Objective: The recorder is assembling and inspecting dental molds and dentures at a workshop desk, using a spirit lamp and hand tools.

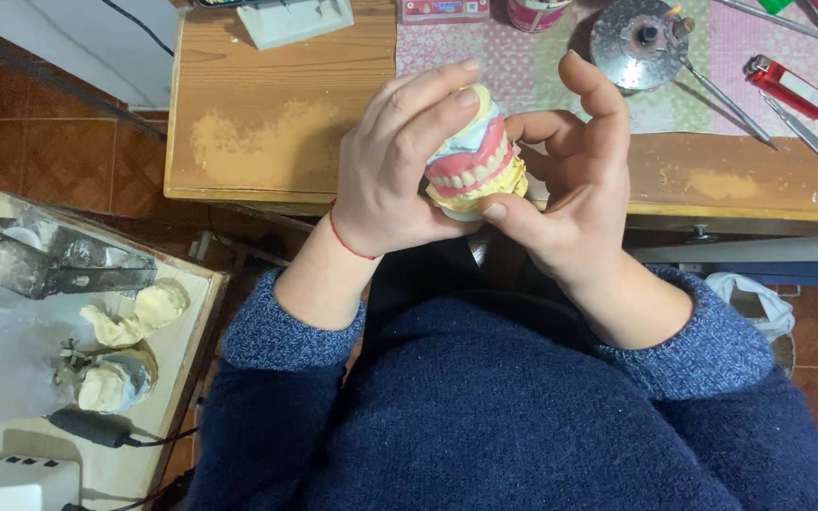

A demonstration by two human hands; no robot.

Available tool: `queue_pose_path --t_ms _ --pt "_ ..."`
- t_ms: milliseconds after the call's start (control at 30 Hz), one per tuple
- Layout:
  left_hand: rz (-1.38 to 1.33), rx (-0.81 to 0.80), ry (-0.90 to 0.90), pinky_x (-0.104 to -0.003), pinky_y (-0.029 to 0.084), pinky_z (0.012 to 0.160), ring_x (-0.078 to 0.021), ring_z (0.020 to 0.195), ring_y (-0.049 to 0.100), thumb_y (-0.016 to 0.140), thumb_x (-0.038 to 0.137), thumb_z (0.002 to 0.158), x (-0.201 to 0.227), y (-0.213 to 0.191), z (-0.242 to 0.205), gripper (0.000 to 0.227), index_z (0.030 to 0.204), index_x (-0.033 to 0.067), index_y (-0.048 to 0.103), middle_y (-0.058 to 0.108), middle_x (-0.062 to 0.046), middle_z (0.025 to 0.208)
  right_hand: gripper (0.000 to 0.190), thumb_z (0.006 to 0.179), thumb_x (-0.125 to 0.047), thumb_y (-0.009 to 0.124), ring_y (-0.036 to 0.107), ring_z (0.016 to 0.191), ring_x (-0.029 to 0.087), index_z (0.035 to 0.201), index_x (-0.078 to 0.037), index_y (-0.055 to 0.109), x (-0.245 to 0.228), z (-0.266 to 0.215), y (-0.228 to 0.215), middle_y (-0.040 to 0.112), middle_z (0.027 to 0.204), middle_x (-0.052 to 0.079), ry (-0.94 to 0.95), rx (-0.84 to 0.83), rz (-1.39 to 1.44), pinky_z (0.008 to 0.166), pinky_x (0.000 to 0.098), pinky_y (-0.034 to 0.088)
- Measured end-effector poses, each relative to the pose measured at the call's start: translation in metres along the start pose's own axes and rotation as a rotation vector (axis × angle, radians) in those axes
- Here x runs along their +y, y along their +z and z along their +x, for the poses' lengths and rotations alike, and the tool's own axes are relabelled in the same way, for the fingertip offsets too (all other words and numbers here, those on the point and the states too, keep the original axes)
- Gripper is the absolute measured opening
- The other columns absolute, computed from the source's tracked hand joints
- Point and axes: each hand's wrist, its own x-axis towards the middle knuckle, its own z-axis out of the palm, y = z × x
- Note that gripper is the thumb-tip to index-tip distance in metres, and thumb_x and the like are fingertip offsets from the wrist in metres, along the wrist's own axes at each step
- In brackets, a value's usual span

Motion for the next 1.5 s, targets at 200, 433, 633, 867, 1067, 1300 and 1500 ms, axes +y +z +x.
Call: queue_pose_path --t_ms 200,433,633,867,1067,1300,1500 --pt "0.027 0.003 -0.035 -0.036 0.053 0.112 -0.0256 0.131 0.058 0.101 0.037 0.088 0.005 0.000 0.001 0.094 0.153 0.0198 0.035 0.048 -0.005 0.153 0.093 0.099 -0.011 0.087 0.064 0.113 0.019 0.163 -0.010 0.019 0.004 -0.002 -0.007 0.062 0.124 0.014 0.022 -0.039 0.117 0.102 0.0321 0.054" --pt "0.194 -0.008 -0.137 -0.028 0.058 0.108 -0.0180 0.130 0.061 0.090 0.040 0.086 0.020 -0.003 0.001 0.084 0.152 0.0232 0.042 0.050 0.004 0.149 0.086 0.101 -0.013 0.085 0.064 0.117 0.022 0.162 -0.007 0.025 0.013 -0.004 -0.015 0.065 0.125 0.017 0.085 -0.028 0.307 0.108 0.0333 0.051" --pt "0.239 -0.033 -0.142 -0.027 0.058 0.108 -0.0181 0.129 0.060 0.086 0.039 0.084 0.024 -0.004 0.002 0.084 0.154 0.0255 0.041 0.049 0.004 0.148 0.089 0.094 -0.013 0.086 0.064 0.119 0.021 0.160 -0.008 0.027 0.001 0.003 -0.005 0.066 0.128 0.017 0.086 0.010 0.318 0.111 0.0351 0.054" --pt "0.320 -0.025 -0.139 -0.026 0.054 0.104 -0.0163 0.123 0.058 0.082 0.036 0.090 0.030 -0.001 0.000 0.078 0.156 0.0280 0.041 0.050 0.005 0.149 0.089 0.093 -0.013 0.088 0.062 0.116 0.020 0.158 -0.009 0.028 0.005 -0.003 -0.004 0.065 0.131 0.018 -0.024 0.038 0.269 0.105 0.0330 0.052" --pt "0.280 -0.006 -0.109 -0.029 0.057 0.106 -0.0192 0.123 0.062 0.082 0.039 0.092 0.033 -0.003 0.006 0.073 0.152 0.0223 0.045 0.053 -0.001 0.145 0.083 0.092 -0.018 0.088 0.063 0.118 0.022 0.150 -0.006 0.030 0.001 -0.006 0.000 0.066 0.131 0.020 -0.014 0.089 0.276 0.107 0.0331 0.051" --pt "0.307 0.019 -0.089 -0.028 0.057 0.110 -0.0181 0.127 0.063 0.081 0.034 0.092 0.032 -0.005 0.003 0.071 0.153 0.0237 0.046 0.055 -0.001 0.145 0.084 0.093 -0.018 0.088 0.061 0.119 0.021 0.151 -0.008 0.028 0.001 -0.009 0.001 0.064 0.134 0.017 -0.006 0.076 0.287 0.108 0.0339 0.050" --pt "0.133 0.005 -0.071 -0.029 0.055 0.115 -0.0185 0.131 0.062 0.090 0.033 0.091 0.023 -0.007 0.006 0.073 0.150 0.0240 0.046 0.055 -0.001 0.148 0.092 0.090 -0.016 0.091 0.057 0.125 0.018 0.160 -0.011 0.031 0.015 -0.019 -0.012 0.058 0.135 0.011 -0.067 0.006 0.178 0.112 0.0320 0.047"
